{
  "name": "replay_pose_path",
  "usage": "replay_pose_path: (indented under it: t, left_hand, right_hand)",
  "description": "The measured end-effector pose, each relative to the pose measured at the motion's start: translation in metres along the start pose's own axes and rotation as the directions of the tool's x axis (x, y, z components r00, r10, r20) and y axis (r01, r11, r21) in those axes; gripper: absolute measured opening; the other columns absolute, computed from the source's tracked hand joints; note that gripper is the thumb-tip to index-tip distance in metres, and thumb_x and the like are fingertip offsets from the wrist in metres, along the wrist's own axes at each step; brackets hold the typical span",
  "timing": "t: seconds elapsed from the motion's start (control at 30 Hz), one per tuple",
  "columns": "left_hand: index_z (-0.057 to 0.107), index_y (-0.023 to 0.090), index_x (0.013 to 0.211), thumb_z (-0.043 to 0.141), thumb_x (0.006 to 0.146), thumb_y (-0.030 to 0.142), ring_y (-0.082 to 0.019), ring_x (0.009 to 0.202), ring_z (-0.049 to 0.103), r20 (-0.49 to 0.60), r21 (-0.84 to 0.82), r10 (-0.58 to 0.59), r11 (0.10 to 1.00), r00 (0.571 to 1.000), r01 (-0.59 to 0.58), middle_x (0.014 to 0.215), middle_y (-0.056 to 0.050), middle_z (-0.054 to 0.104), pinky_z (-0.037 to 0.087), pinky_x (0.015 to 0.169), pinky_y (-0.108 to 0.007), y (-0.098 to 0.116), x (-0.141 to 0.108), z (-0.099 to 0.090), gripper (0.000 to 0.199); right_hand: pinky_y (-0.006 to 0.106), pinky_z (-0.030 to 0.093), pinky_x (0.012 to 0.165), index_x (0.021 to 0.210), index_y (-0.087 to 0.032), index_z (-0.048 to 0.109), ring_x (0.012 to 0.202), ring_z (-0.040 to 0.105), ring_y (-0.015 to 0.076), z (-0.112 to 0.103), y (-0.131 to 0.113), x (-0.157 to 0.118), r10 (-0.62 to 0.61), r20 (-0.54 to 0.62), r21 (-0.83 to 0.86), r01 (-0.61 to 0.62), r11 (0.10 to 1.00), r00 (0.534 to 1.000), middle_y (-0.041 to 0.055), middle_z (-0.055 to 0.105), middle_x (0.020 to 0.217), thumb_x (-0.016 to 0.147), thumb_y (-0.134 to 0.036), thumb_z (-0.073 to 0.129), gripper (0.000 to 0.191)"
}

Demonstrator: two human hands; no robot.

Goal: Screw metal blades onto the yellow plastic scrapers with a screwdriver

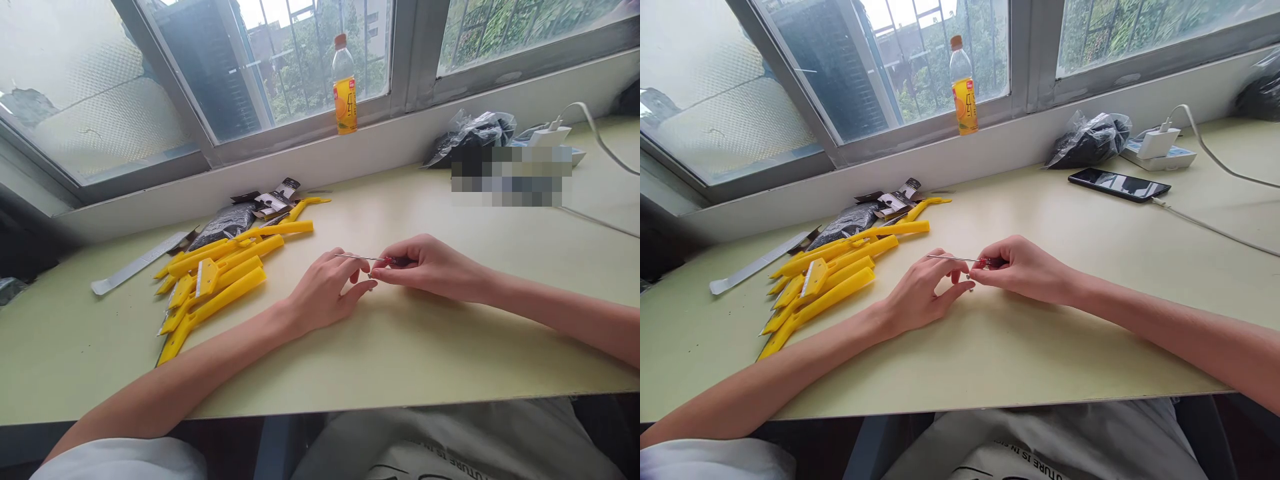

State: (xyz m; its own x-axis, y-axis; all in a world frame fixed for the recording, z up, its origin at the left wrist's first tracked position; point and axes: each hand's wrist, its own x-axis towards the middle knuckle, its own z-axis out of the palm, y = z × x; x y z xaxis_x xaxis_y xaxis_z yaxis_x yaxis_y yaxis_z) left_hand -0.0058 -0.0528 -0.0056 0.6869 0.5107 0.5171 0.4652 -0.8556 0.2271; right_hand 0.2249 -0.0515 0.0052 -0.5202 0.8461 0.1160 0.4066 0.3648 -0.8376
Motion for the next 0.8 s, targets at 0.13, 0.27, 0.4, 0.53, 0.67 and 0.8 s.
replay_pose_path:
  t: [0.13, 0.27, 0.4, 0.53, 0.67, 0.8]
  left_hand:
    - [0.061, 0.018, 0.096, 0.043, 0.106, 0.023, -0.016, 0.074, 0.059, 0.028, -0.014, 0.049, 0.999, 0.998, -0.049, 0.086, -0.005, 0.071, 0.047, 0.086, -0.035, -0.0013, 0.0004, 0.0004, 0.022]
    - [0.062, 0.017, 0.095, 0.049, 0.104, 0.029, -0.018, 0.075, 0.057, 0.014, 0.018, 0.011, 1.0, 1.0, -0.011, 0.082, -0.005, 0.069, 0.047, 0.084, -0.035, -0.0004, 0.0003, 0.0004, 0.02]
    - [0.062, 0.017, 0.101, 0.054, 0.102, 0.028, -0.018, 0.08, 0.058, 0.0, 0.014, 0.019, 1.0, 1.0, -0.019, 0.088, -0.005, 0.069, 0.047, 0.083, -0.034, 0.0001, 0.0002, 0.0003, 0.014]
    - [0.062, 0.018, 0.095, 0.044, 0.105, 0.023, -0.018, 0.076, 0.058, 0.025, 0.01, 0.049, 0.999, 0.998, -0.049, 0.086, -0.006, 0.07, 0.046, 0.085, -0.035, -0.0002, 0.001, 0.0, 0.021]
    - [0.062, 0.017, 0.095, 0.045, 0.105, 0.027, -0.018, 0.074, 0.057, 0.024, 0.012, 0.003, 1.0, 1.0, -0.003, 0.085, -0.006, 0.07, 0.046, 0.084, -0.036, 0.0011, 0.0013, -0.0002, 0.023]
    - [0.064, 0.017, 0.095, 0.052, 0.103, 0.032, -0.018, 0.078, 0.058, 0.054, -0.011, -0.03, 0.999, 0.998, 0.031, 0.084, -0.004, 0.069, 0.046, 0.086, -0.036, 0.0016, 0.0003, -0.0001, 0.021]
  right_hand:
    - [0.027, 0.024, 0.054, 0.081, -0.016, 0.075, 0.063, 0.033, 0.0114, 0.0001, 0.0007, 0.0003, -0.007, -0.004, -0.004, 0.007, 1.0, 1.0, -0.0022, 0.041, 0.065, 0.085, -0.052, 0.068, 0.037]
    - [0.027, 0.024, 0.055, 0.082, -0.015, 0.075, 0.064, 0.033, 0.0114, 0.0, 0.0009, 0.0003, -0.01, -0.001, 0.002, 0.01, 1.0, 1.0, -0.0021, 0.041, 0.066, 0.087, -0.05, 0.067, 0.036]
    - [0.027, 0.024, 0.055, 0.082, -0.015, 0.075, 0.064, 0.034, 0.0116, -0.0002, -0.0002, -0.0002, -0.003, 0.008, 0.014, 0.003, 1.0, 1.0, -0.0014, 0.043, 0.067, 0.088, -0.052, 0.066, 0.038]
    - [0.027, 0.024, 0.055, 0.08, -0.016, 0.074, 0.063, 0.034, 0.0115, -0.0003, -0.0016, -0.0006, 0.001, -0.003, 0.001, -0.001, 1.0, 1.0, -0.002, 0.042, 0.066, 0.084, -0.055, 0.07, 0.04]
    - [0.027, 0.024, 0.055, 0.077, -0.015, 0.073, 0.064, 0.034, 0.0115, 0.0002, -0.0021, -0.0002, -0.006, -0.006, 0.001, 0.006, 1.0, 1.0, -0.002, 0.042, 0.066, 0.084, -0.056, 0.069, 0.041]
    - [0.027, 0.024, 0.055, 0.08, -0.015, 0.074, 0.063, 0.034, 0.0112, 0.0008, 0.0006, 0.0003, -0.012, -0.021, -0.027, 0.011, 1.0, 1.0, -0.0021, 0.043, 0.065, 0.086, -0.051, 0.068, 0.037]
